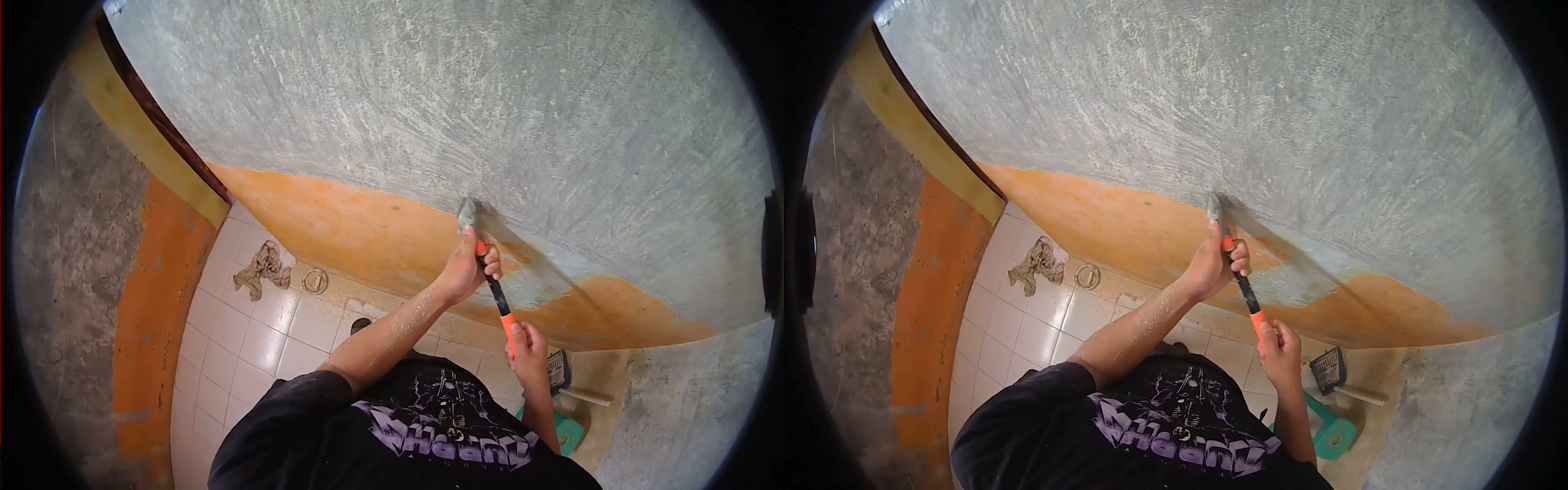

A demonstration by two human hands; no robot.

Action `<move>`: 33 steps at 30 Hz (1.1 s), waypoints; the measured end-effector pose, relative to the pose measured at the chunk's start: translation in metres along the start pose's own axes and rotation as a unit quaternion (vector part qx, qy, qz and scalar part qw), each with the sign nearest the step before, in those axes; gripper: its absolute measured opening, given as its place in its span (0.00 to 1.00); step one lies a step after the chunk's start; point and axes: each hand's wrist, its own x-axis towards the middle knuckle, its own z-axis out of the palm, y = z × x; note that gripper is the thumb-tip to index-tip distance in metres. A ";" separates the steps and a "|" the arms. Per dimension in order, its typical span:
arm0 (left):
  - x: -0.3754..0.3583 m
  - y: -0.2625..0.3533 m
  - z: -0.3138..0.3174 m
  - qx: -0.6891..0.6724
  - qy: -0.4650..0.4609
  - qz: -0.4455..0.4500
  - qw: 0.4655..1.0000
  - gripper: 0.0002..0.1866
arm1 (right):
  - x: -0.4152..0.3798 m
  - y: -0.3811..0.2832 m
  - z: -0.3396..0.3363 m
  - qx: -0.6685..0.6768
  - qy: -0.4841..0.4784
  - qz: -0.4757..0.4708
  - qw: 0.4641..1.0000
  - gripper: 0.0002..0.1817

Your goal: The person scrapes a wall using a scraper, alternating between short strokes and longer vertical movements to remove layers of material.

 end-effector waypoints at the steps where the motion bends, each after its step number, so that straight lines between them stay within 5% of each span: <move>1: -0.001 0.005 -0.007 -0.014 0.011 0.006 1.000 0.27 | 0.005 0.003 0.005 -0.022 -0.004 -0.018 1.000 0.15; 12: -0.003 0.014 -0.017 -0.009 0.028 0.020 0.999 0.27 | 0.014 0.011 0.015 -0.026 -0.014 -0.027 0.999 0.15; 15: -0.007 0.026 -0.031 -0.001 0.026 0.040 0.999 0.27 | 0.030 0.018 0.036 -0.096 -0.022 -0.105 0.990 0.15; 18: -0.008 0.027 -0.034 0.008 0.040 0.052 0.998 0.27 | 0.021 0.018 0.045 -0.029 -0.023 -0.043 0.998 0.15; 33: -0.009 0.032 -0.026 -0.003 0.019 0.025 1.000 0.26 | 0.015 0.012 0.043 -0.004 -0.011 -0.027 1.000 0.17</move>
